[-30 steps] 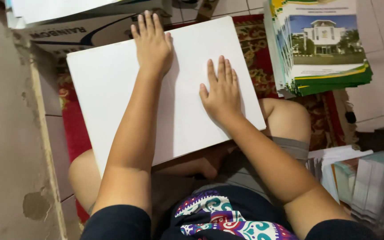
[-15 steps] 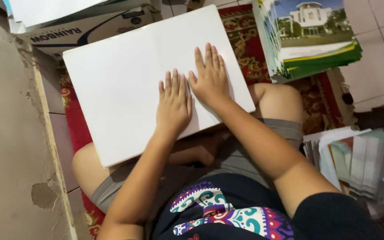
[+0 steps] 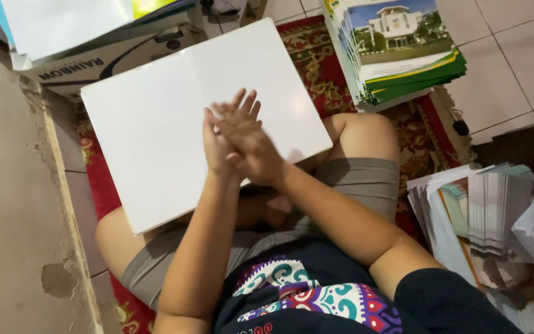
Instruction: Manually aligning and smoothing printed covers onto folder bases
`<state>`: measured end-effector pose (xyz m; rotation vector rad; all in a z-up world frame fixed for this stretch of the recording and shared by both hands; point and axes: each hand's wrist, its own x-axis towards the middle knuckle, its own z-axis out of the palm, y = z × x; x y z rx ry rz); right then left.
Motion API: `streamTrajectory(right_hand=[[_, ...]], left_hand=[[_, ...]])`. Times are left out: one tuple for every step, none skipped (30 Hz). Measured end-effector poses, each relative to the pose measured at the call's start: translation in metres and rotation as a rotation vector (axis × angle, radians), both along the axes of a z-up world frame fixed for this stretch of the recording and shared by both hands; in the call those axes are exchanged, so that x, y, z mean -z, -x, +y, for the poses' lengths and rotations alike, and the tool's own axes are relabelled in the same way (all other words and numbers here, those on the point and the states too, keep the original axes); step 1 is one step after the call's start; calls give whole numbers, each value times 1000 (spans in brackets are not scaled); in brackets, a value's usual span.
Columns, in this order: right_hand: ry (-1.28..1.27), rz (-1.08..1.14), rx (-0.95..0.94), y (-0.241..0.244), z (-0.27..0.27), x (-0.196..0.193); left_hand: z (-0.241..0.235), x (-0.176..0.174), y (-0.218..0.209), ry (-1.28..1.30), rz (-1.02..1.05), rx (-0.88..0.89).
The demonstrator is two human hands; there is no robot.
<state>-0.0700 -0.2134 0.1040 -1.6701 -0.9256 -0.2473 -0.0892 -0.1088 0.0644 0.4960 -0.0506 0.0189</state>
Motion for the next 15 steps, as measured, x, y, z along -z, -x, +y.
streamTrajectory(right_hand=[[-3, -7, 3, -7, -7, 7], [-14, 44, 39, -13, -14, 14], [-24, 94, 76, -20, -21, 22], [-24, 97, 79, -2, -17, 7], [-17, 80, 69, 15, -12, -8], [-5, 65, 56, 34, -8, -23], [-1, 70, 57, 39, -8, -26], [15, 47, 36, 44, -9, -29], [30, 24, 15, 50, -9, -32], [32, 22, 16, 35, -17, -23], [107, -139, 43, 20, -24, -14], [181, -290, 69, 8, -31, -4], [182, -281, 70, -6, -46, 5], [193, -203, 126, -21, -57, 13], [206, -123, 181, -36, -67, 22]], left_hand=[[-8, -12, 6, -3, -7, 3], [-16, -22, 13, 20, -4, -2], [-24, -32, 20, 43, -1, -7], [-30, -42, 20, 43, 2, -4], [-36, -52, 19, -127, 3, -60], [-43, -61, 20, -295, 6, -119], [-43, -64, 19, -291, 11, -117], [-43, -65, 18, -226, -7, -68], [-42, -67, 17, -159, -25, -19], [-42, -70, 13, -157, -27, -18], [-41, -72, 9, -62, -67, 54], [-40, -74, 8, 32, -97, 126], [-35, -79, 8, 33, -88, 127], [-27, -85, 9, -15, -82, 127], [-19, -91, 10, -62, -76, 126]])
